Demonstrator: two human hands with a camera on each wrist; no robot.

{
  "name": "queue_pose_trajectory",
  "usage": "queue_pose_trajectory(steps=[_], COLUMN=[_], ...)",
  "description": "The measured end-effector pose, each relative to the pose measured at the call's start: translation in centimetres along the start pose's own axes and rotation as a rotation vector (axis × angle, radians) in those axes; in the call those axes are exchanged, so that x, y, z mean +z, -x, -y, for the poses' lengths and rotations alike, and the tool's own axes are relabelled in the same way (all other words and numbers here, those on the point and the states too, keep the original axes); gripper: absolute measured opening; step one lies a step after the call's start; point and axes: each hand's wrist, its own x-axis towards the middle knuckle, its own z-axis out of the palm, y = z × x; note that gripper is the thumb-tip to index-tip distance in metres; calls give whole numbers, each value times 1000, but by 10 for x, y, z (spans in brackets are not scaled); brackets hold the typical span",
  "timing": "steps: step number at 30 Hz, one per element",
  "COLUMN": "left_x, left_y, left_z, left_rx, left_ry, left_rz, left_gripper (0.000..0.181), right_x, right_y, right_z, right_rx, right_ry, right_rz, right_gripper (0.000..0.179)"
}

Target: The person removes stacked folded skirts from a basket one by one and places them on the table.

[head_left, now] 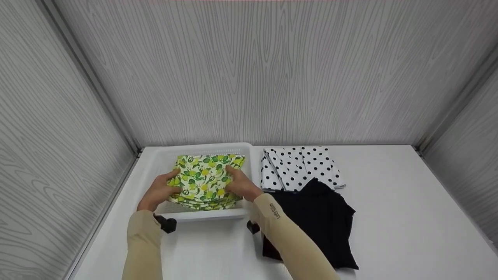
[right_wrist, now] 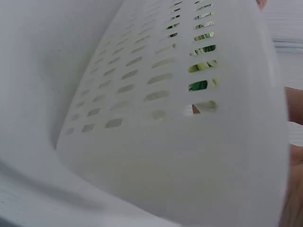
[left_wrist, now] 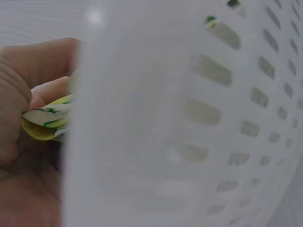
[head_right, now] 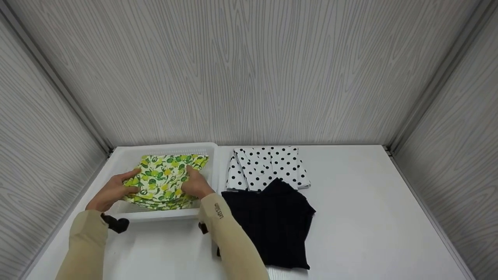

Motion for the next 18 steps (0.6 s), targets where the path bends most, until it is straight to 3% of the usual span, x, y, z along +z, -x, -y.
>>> queue_pose_trajectory(steps=[3,11,18], left_x=[-4,4,18], left_y=[5,11,7], left_z=[-6,-19,-35], left_rx=[12,35,88], left_ry=[-1,51,105], left_rz=[-27,-73,-95], left_gripper=[80,85,85], right_x=[1,-11,-31], right_y=[2,10,18], right_z=[5,9,13], right_rx=[-17,-53,-80], right_ry=[-8,-29,-29], right_rz=[-24,-107,-153], right_gripper=[85,88,88])
